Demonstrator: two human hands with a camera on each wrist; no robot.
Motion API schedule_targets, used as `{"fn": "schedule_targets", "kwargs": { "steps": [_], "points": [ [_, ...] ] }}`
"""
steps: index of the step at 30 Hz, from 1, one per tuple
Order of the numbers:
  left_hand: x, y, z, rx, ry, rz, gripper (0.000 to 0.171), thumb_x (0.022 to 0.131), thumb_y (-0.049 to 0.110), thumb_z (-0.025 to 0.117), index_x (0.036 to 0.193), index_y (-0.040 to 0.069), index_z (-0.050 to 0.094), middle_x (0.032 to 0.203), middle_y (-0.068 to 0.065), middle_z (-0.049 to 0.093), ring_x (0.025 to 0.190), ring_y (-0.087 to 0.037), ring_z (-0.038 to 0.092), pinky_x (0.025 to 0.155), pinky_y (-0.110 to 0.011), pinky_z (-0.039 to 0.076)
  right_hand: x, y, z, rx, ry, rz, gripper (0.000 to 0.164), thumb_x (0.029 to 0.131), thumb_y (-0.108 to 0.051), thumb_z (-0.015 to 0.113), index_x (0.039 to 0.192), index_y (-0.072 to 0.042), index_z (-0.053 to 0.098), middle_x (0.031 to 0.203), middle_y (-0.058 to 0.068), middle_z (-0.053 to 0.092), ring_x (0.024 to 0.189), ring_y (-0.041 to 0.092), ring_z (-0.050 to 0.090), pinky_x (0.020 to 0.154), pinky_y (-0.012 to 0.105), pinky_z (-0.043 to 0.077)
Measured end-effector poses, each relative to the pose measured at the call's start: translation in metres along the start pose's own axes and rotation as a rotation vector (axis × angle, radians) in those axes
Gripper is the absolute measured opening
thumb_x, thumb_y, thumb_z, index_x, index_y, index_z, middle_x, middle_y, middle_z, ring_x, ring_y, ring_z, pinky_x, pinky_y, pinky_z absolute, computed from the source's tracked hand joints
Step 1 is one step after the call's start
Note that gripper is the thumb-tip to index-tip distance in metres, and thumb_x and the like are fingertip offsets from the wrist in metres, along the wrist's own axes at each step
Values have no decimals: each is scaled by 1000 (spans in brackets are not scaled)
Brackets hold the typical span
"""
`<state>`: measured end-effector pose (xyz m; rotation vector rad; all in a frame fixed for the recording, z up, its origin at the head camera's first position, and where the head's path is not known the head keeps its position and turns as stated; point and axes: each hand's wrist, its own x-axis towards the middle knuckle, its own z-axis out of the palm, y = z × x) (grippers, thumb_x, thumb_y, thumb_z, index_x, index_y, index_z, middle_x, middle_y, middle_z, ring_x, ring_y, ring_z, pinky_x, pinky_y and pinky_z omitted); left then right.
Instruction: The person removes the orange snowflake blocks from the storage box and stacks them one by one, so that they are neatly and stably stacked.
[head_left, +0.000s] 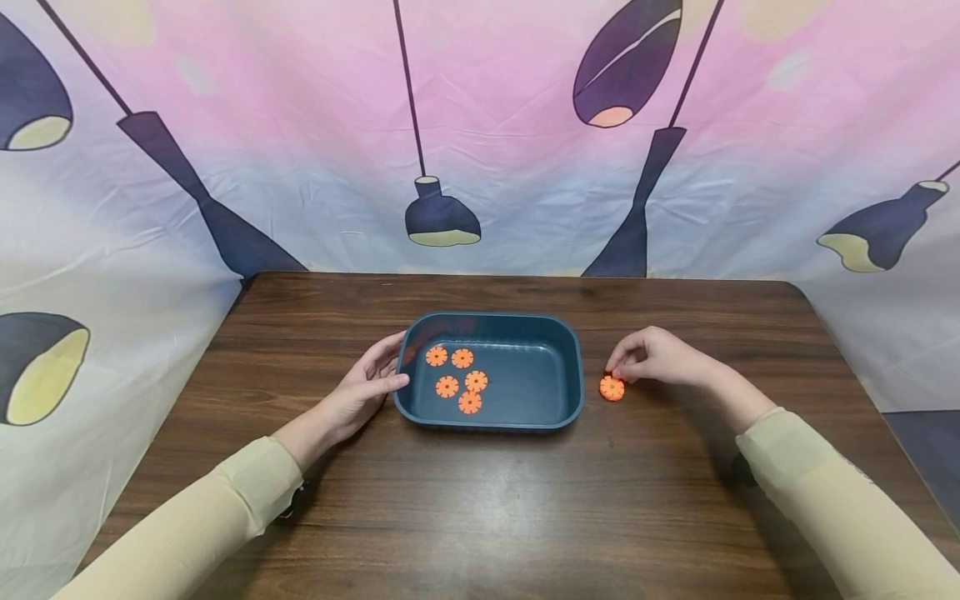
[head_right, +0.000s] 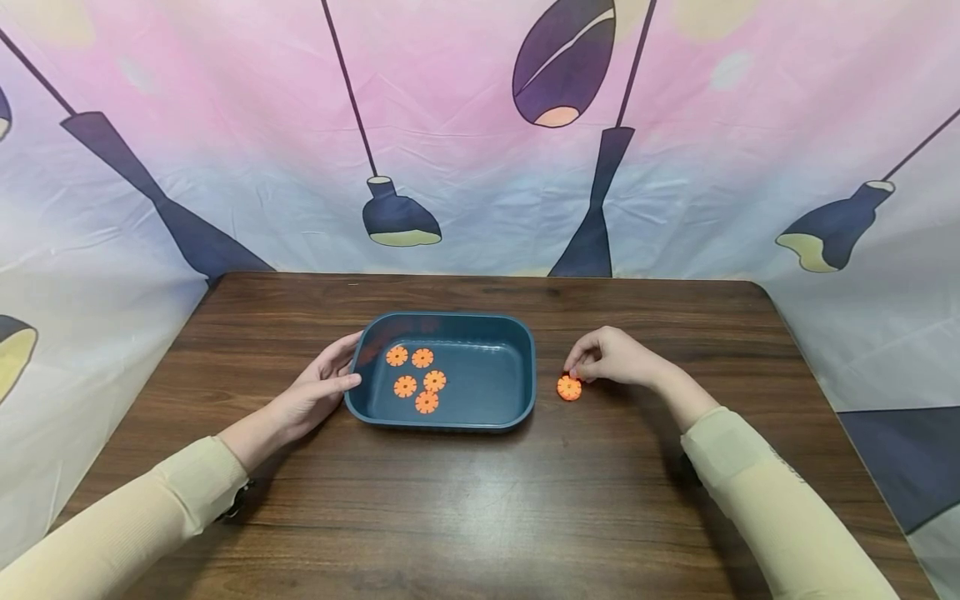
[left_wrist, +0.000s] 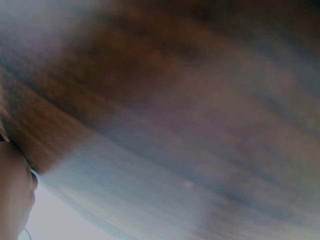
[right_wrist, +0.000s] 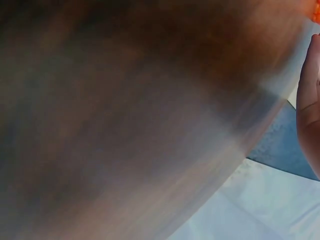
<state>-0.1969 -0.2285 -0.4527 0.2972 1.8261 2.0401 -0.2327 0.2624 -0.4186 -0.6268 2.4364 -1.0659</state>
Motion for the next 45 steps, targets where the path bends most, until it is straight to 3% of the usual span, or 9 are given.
{"fn": "schedule_targets", "kwargs": {
  "steps": [9, 21, 34, 45],
  "points": [
    [0, -1, 0, 3, 11, 19, 74, 102, -4, 62, 166, 8, 29, 156, 7, 45, 142, -3, 47, 116, -12, 41, 4, -21, -9, -41, 61, -29, 9, 93, -1, 78, 102, 0, 80, 91, 9, 79, 75, 6, 65, 71, 21, 56],
    [2, -2, 1, 0, 13, 22, 76, 101, -4, 62, 167, 5, 26, 157, 5, 44, 141, -3, 47, 116, -13, 42, 23, -55, -10, -4, 113, -103, 10, 96, -5, 77, 105, -5, 80, 97, 8, 78, 85, 11, 68, 79, 22, 58],
    [2, 0, 1, 2, 18, 9, 76, 101, -3, 62, 167, 6, 25, 160, 2, 42, 142, -4, 46, 116, -13, 42, 58, -91, 15, 38, 54, -195, 14, 96, -2, 76, 109, 2, 78, 98, 8, 77, 84, 13, 70, 78, 24, 60],
    [1, 1, 1, 2, 15, -11, 77, 102, 1, 63, 168, 7, 24, 173, -16, 25, 143, -3, 43, 116, -12, 39, 84, -106, 48, 20, -9, -254, 14, 94, -5, 79, 108, 0, 79, 101, 10, 77, 87, 15, 69, 79, 27, 60]
  ]
}}
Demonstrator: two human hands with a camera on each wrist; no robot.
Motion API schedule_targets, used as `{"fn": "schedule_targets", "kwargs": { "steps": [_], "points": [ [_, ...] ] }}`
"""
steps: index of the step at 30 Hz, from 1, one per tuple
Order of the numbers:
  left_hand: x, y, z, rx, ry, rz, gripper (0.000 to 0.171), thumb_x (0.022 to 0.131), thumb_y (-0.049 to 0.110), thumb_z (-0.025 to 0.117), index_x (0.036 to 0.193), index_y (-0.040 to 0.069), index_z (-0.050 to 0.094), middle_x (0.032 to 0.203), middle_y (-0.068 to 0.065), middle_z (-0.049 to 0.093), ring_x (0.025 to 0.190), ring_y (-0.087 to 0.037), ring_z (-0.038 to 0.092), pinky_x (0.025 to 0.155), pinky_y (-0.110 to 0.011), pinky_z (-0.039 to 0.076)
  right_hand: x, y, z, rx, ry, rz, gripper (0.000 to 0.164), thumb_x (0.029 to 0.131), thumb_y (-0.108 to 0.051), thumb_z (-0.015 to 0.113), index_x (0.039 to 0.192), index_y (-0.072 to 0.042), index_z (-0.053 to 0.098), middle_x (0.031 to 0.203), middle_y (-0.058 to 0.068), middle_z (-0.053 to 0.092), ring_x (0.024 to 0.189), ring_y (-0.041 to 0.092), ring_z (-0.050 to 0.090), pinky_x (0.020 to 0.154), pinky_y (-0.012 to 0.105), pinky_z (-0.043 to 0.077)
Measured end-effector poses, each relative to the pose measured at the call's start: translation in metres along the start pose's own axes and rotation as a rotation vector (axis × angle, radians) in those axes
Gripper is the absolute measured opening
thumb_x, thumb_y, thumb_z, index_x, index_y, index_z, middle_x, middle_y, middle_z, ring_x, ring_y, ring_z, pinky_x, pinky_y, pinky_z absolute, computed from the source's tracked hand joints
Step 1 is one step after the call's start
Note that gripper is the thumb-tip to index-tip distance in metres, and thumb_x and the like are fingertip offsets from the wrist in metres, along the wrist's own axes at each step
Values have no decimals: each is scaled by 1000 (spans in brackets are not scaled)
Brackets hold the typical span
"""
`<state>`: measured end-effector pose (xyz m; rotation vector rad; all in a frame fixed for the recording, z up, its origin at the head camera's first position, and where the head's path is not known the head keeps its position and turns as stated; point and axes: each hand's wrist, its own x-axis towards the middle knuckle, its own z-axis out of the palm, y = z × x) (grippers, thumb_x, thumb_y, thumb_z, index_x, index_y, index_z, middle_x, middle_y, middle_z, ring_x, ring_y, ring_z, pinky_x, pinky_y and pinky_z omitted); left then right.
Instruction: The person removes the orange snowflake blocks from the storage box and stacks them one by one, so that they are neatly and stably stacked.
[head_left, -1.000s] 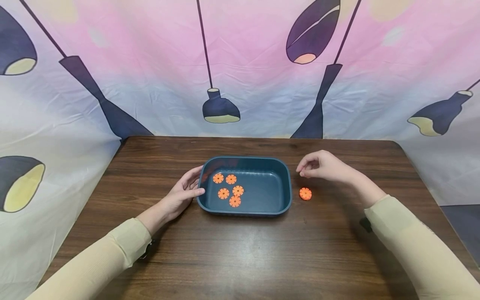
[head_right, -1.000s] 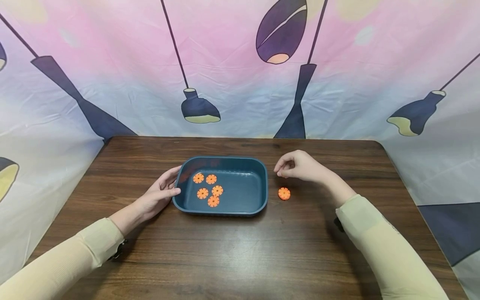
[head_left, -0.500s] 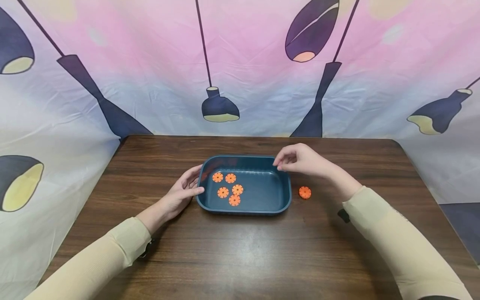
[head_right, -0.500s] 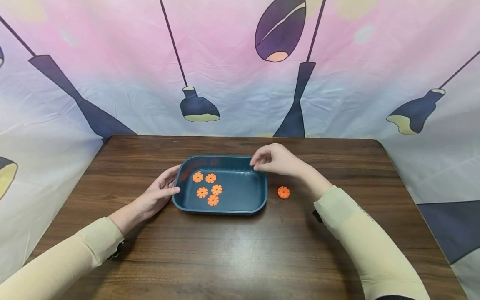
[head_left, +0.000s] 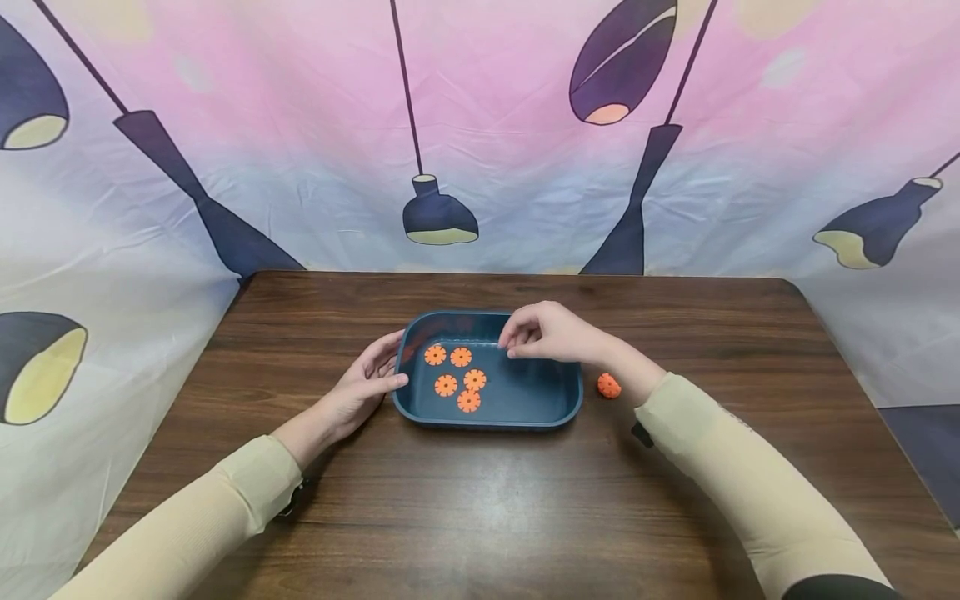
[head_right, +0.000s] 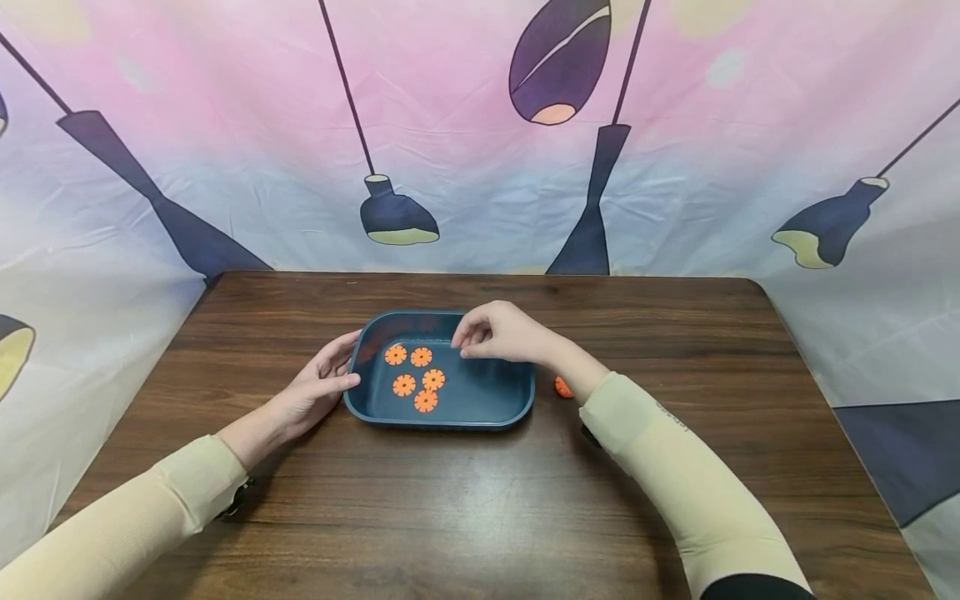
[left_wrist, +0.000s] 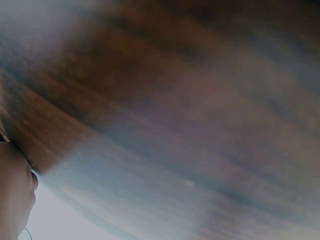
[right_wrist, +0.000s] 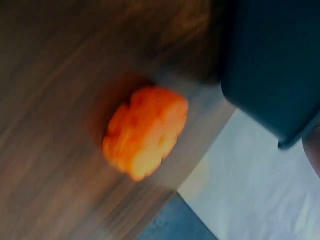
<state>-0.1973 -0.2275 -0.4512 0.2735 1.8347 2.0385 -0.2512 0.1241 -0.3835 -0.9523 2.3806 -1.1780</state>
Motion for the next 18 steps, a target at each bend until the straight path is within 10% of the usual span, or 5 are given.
{"fn": "schedule_targets", "kwargs": {
  "steps": [18],
  "points": [
    [0, 0, 0, -12, -10, 10, 75, 103, 0, 62, 168, 7, 25, 165, -3, 35, 143, -4, 45, 116, -13, 40, 26, -3, 43, 27, -154, -49, 20, 91, 2, 80, 111, 0, 78, 107, 15, 76, 86, 7, 67, 78, 22, 61]
  ]
}}
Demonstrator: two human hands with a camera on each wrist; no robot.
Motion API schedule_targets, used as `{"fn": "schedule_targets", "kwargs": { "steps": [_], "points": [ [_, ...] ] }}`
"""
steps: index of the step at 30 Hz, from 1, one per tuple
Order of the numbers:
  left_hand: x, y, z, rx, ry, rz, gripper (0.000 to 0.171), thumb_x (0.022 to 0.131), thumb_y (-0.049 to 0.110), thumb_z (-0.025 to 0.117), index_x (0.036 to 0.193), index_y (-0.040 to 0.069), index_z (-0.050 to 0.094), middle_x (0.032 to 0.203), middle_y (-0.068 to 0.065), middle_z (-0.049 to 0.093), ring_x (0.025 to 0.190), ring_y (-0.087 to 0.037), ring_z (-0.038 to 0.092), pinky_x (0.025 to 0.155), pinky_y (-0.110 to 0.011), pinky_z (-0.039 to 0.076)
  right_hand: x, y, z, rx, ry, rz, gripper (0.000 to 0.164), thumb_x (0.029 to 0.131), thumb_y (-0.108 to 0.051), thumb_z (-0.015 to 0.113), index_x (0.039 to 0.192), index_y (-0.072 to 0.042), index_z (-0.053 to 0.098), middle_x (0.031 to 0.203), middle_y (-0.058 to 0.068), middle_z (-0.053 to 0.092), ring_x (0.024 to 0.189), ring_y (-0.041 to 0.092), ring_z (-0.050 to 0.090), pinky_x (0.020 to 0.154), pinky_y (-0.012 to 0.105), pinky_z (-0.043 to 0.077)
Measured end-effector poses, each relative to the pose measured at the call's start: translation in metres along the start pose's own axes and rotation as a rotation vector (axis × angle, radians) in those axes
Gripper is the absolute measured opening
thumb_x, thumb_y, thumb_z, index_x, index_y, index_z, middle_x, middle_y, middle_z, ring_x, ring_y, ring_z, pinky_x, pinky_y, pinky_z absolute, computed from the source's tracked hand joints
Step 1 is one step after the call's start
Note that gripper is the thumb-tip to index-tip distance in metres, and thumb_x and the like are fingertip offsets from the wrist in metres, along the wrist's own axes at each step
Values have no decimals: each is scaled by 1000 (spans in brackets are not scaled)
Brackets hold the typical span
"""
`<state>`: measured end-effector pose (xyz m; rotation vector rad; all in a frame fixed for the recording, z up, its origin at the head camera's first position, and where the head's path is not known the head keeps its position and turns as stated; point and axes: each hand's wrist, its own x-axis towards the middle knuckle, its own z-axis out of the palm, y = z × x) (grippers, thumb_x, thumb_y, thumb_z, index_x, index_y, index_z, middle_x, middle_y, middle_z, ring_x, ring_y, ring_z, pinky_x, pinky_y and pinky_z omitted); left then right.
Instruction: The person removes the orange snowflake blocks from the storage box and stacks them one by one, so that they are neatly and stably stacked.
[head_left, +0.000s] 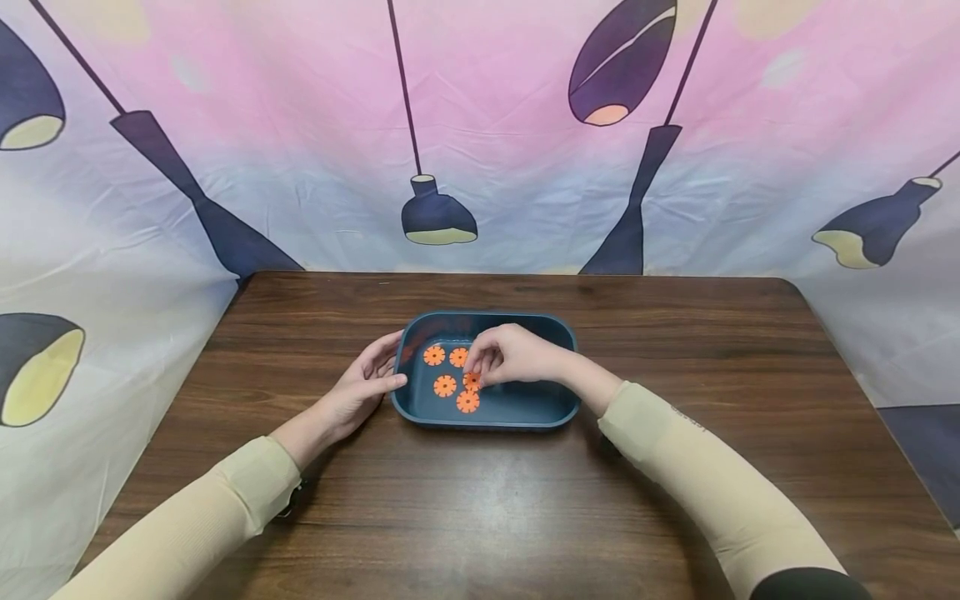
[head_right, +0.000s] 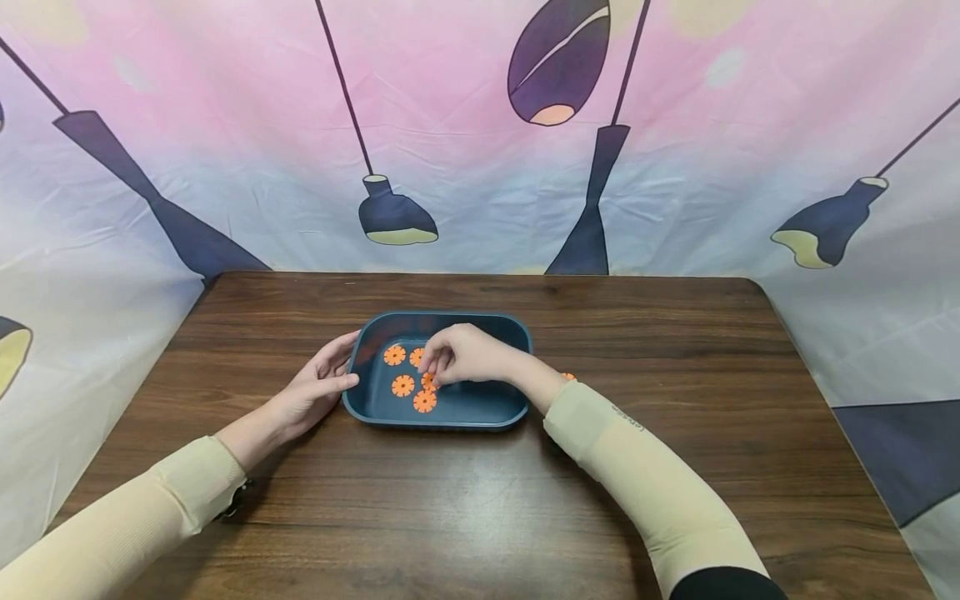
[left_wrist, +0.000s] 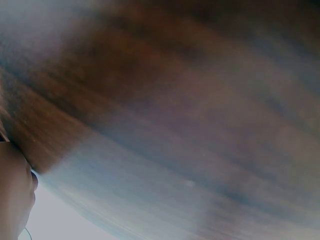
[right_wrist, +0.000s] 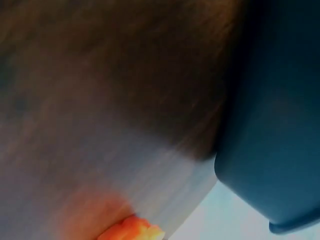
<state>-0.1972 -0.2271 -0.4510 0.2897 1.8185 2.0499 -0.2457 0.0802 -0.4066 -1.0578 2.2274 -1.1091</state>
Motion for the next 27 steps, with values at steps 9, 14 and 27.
{"fn": "schedule_targets", "kwargs": {
  "steps": [9, 14, 27],
  "points": [
    [0, -2, -1, -3, -2, 7, 73, 103, 0, 62, 166, 9, 28, 162, 2, 39, 144, -3, 45, 117, -13, 39, 7, 0, 13, -77, -58, -6, 21, 92, 1, 81, 112, -5, 78, 107, 8, 73, 87, 6, 64, 81, 18, 59],
    [0, -2, -1, -3, 0, 4, 72, 103, 0, 63, 166, 10, 29, 162, 3, 39, 143, -3, 45, 117, -13, 39, 9, 3, 19, -109, -71, -7, 22, 92, 2, 80, 112, -6, 78, 106, 7, 73, 86, 5, 62, 80, 17, 57],
    [0, -2, -1, 4, -6, 12, 73, 103, 1, 62, 167, 10, 28, 162, 3, 38, 144, -3, 44, 117, -12, 39, 12, 1, 25, -250, -117, -56, 29, 89, -3, 84, 117, -7, 78, 110, 6, 70, 89, 6, 61, 82, 16, 54]
  ]
}}
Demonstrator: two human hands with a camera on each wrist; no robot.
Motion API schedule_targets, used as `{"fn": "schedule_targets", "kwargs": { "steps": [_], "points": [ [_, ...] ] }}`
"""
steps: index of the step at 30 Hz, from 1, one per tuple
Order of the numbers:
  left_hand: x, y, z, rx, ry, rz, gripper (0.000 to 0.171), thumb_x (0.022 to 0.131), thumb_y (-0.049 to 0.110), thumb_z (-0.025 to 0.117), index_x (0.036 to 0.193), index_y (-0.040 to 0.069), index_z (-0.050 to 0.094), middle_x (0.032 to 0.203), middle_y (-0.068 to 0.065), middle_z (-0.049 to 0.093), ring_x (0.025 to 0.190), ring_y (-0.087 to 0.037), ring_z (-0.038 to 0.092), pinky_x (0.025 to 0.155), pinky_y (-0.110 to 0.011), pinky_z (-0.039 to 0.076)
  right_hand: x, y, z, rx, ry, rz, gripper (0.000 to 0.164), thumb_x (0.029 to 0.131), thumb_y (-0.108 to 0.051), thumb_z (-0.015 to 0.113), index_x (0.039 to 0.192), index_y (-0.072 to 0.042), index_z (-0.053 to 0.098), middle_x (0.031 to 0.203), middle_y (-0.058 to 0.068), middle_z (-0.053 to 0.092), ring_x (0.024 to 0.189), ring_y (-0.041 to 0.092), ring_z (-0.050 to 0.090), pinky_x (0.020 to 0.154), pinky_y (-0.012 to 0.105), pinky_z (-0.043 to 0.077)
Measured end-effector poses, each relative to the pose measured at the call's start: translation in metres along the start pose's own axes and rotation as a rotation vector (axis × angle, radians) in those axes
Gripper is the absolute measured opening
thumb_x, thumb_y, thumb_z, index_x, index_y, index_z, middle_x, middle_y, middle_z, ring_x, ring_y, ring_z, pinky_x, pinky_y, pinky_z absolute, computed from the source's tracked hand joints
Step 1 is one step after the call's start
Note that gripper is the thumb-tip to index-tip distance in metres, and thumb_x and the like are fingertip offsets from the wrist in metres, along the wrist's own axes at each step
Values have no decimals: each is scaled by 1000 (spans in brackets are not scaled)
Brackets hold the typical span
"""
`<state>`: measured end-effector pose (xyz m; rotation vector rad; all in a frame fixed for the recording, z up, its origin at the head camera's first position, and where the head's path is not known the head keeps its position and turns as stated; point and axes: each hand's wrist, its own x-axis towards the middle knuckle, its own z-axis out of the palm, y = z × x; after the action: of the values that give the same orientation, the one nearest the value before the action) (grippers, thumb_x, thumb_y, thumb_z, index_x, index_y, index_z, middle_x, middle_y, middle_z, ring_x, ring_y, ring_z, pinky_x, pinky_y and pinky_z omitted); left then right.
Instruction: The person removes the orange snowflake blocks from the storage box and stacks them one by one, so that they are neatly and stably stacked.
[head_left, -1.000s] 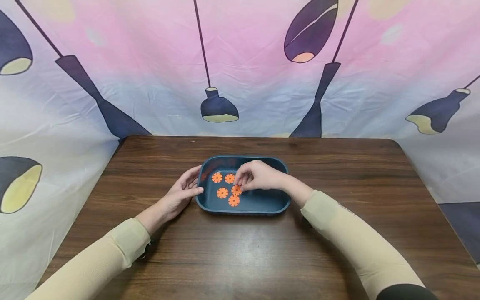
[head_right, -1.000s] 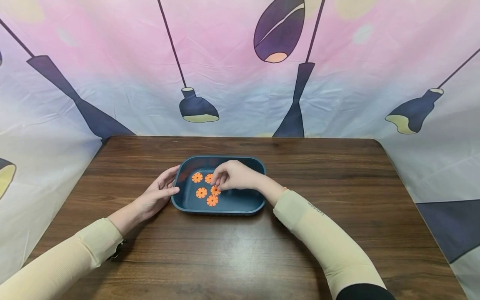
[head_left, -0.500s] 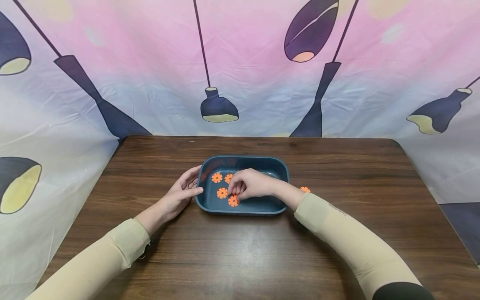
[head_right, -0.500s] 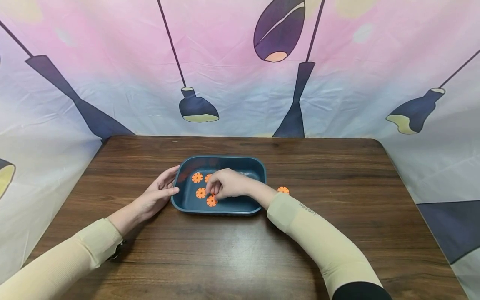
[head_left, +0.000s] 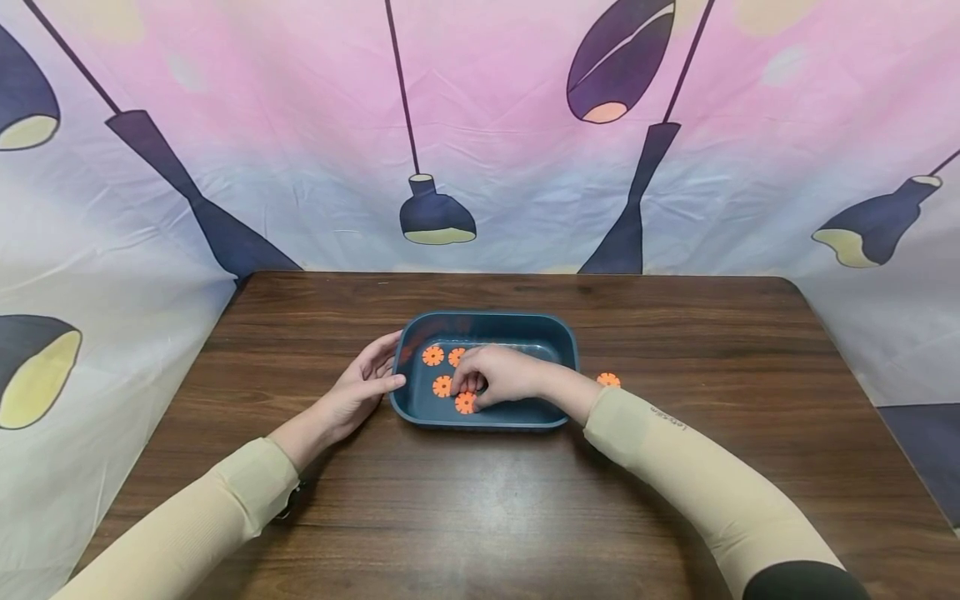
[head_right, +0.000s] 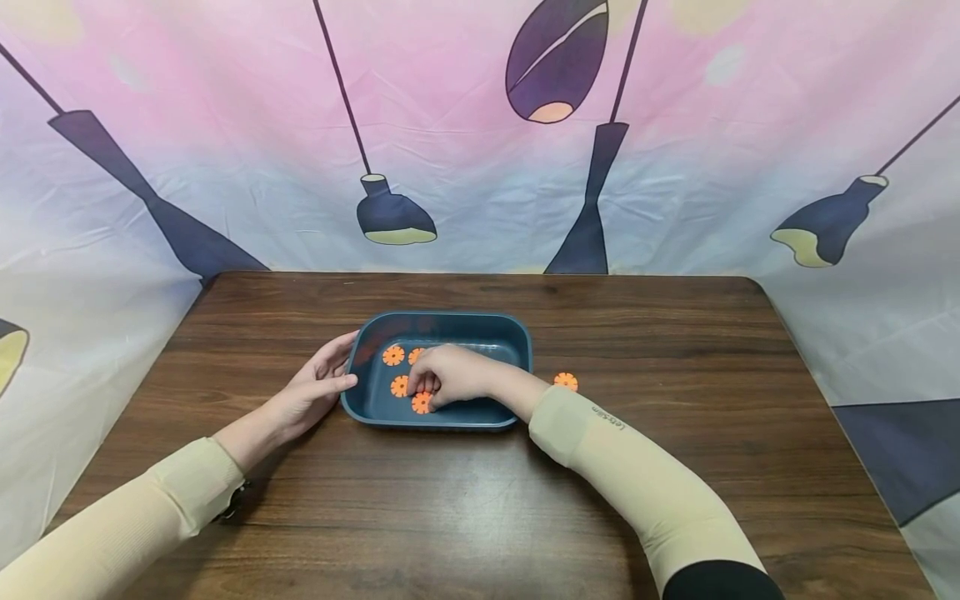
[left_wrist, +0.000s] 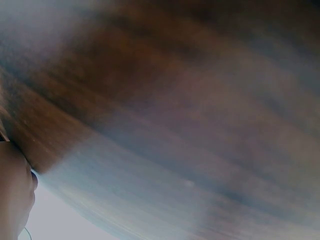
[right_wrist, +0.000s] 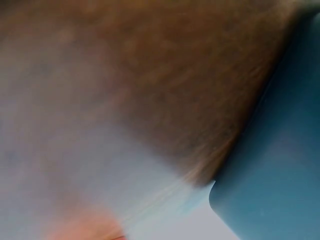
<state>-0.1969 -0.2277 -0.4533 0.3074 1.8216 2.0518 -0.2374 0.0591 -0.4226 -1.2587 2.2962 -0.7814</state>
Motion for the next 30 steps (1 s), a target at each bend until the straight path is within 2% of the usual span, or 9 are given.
{"fn": "schedule_targets", "kwargs": {
  "steps": [10, 19, 23, 30],
  "points": [
    [-1, 1, 0, 0, 6, -15, 73, 103, 1, 62, 167, 10, 27, 171, -10, 27, 144, -2, 43, 116, -11, 39, 1, -2, 1, -44, -3, -22, 31, 89, -4, 85, 119, -7, 77, 113, 5, 72, 90, 8, 61, 82, 15, 52],
    [0, 0, -1, -6, 1, -11, 72, 104, 1, 62, 167, 10, 28, 162, 2, 39, 143, -3, 45, 116, -13, 40, 0, -2, 0, -27, 4, 5, 26, 88, -7, 88, 112, -9, 78, 107, 4, 69, 88, 6, 59, 79, 15, 51],
    [1, 0, -1, -3, 0, -11, 72, 104, 1, 61, 167, 10, 28, 163, 0, 37, 144, -3, 44, 116, -13, 40, -1, 0, -1, -25, 32, 20, 23, 87, -7, 88, 108, -9, 77, 104, 4, 68, 87, 7, 59, 79, 16, 52],
    [1, 0, -1, 0, 3, -14, 72, 104, 1, 61, 167, 11, 28, 165, -2, 36, 143, -2, 45, 116, -13, 40, -6, 0, -11, 5, 75, 54, 9, 94, -4, 80, 98, -11, 77, 98, 3, 70, 84, 8, 60, 77, 17, 54]
  ]
}}
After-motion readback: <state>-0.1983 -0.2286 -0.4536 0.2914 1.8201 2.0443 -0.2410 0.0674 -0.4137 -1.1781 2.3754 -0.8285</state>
